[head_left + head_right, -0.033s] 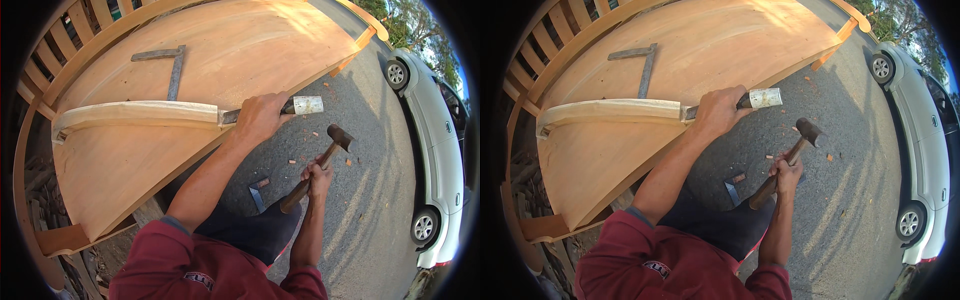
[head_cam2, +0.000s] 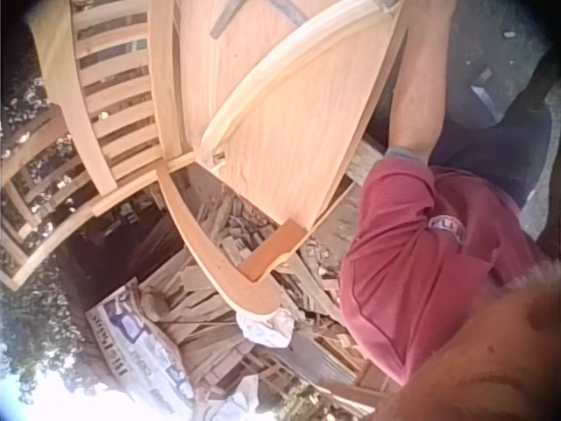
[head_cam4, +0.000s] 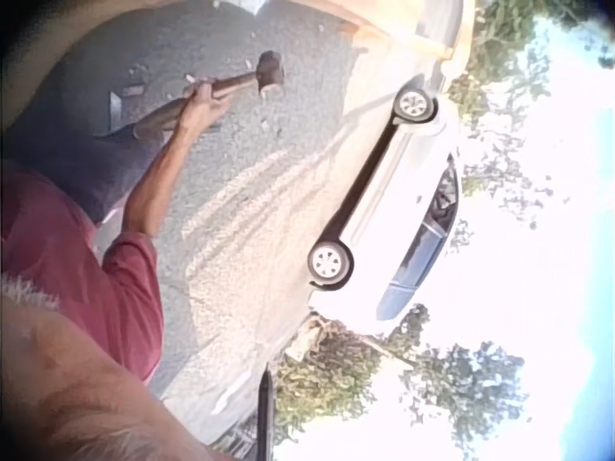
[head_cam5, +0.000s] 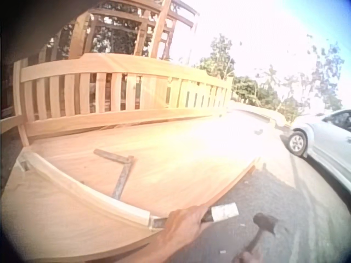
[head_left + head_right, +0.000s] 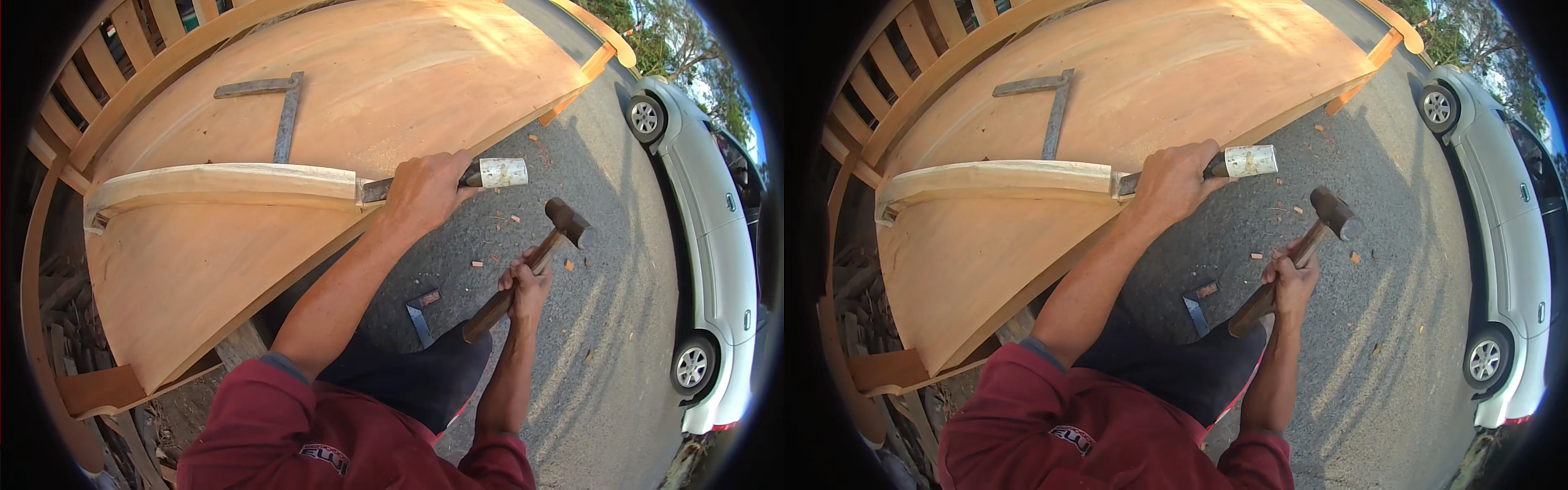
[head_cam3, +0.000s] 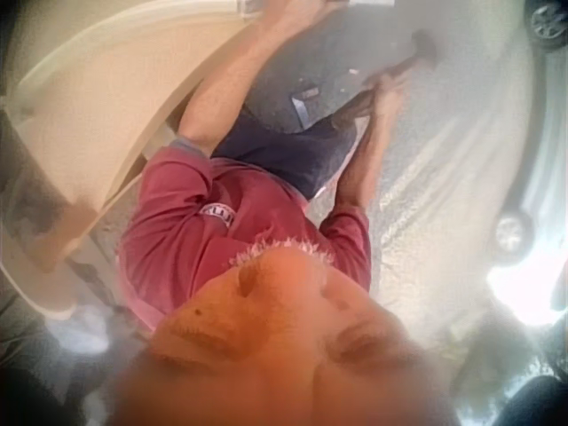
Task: The person saws a joint on a curved wooden piece, hammers a chisel to carve out a section of wood, and then continues sawing the piece to shape it while it sits on a wooden bench.
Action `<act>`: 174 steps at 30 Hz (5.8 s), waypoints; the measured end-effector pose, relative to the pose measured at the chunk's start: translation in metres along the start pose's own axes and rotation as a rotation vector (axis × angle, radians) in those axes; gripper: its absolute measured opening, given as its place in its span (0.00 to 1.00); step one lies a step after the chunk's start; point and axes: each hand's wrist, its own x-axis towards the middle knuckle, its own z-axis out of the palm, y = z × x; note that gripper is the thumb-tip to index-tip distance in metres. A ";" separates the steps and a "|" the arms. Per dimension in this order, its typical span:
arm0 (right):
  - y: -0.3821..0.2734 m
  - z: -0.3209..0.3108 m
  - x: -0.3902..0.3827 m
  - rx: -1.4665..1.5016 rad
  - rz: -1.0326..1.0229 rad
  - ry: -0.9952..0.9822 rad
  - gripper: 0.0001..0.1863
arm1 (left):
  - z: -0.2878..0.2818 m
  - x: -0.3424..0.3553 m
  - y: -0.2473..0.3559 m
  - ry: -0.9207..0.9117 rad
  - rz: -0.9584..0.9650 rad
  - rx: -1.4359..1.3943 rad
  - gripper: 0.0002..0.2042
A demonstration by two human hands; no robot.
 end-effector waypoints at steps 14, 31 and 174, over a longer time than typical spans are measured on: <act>-0.058 0.031 0.044 -1.011 -0.366 -0.294 0.13 | -0.006 0.002 -0.008 -0.071 -0.083 0.057 0.19; -0.097 0.002 0.012 -0.298 -0.280 -0.127 0.14 | -0.008 -0.006 0.001 -0.064 -0.049 -0.004 0.20; 0.260 -0.065 -0.028 -1.207 0.178 0.243 0.30 | -0.117 0.093 -0.215 -0.549 -0.365 0.674 0.30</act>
